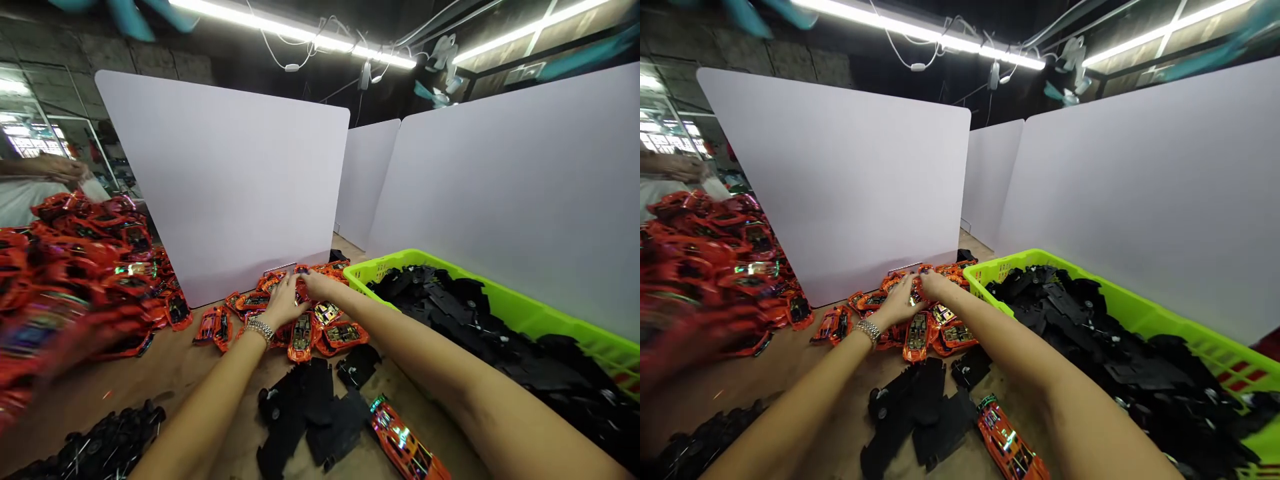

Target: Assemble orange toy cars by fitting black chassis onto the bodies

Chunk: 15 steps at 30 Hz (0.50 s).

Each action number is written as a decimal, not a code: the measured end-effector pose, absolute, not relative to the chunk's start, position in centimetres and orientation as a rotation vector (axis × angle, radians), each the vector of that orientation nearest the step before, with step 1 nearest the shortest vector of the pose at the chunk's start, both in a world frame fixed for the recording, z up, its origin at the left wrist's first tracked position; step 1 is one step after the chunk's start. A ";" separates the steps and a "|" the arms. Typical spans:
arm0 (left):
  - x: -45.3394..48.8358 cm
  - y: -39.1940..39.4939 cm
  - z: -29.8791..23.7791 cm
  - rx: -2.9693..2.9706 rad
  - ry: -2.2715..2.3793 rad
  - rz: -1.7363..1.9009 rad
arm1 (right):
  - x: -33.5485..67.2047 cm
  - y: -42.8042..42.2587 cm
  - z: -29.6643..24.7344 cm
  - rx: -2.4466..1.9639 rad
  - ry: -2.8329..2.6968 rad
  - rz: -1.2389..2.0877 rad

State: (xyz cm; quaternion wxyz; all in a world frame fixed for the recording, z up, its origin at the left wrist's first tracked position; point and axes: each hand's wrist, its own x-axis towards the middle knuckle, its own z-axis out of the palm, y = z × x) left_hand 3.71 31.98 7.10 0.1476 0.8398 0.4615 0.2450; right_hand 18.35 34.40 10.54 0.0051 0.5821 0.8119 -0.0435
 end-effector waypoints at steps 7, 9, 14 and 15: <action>0.6 28.2 6.6 2.371 1.463 0.766 | 15.2 32.2 11.9 1.851 2.655 -0.119; -2.1 25.9 6.4 2.380 1.554 0.851 | 12.7 31.2 11.5 1.738 2.796 -0.186; -13.5 20.1 6.6 2.264 2.246 1.072 | 4.4 29.6 8.6 1.333 3.000 -0.576; -16.2 19.4 6.8 2.106 2.463 1.059 | 2.7 29.6 8.0 1.294 3.010 -0.708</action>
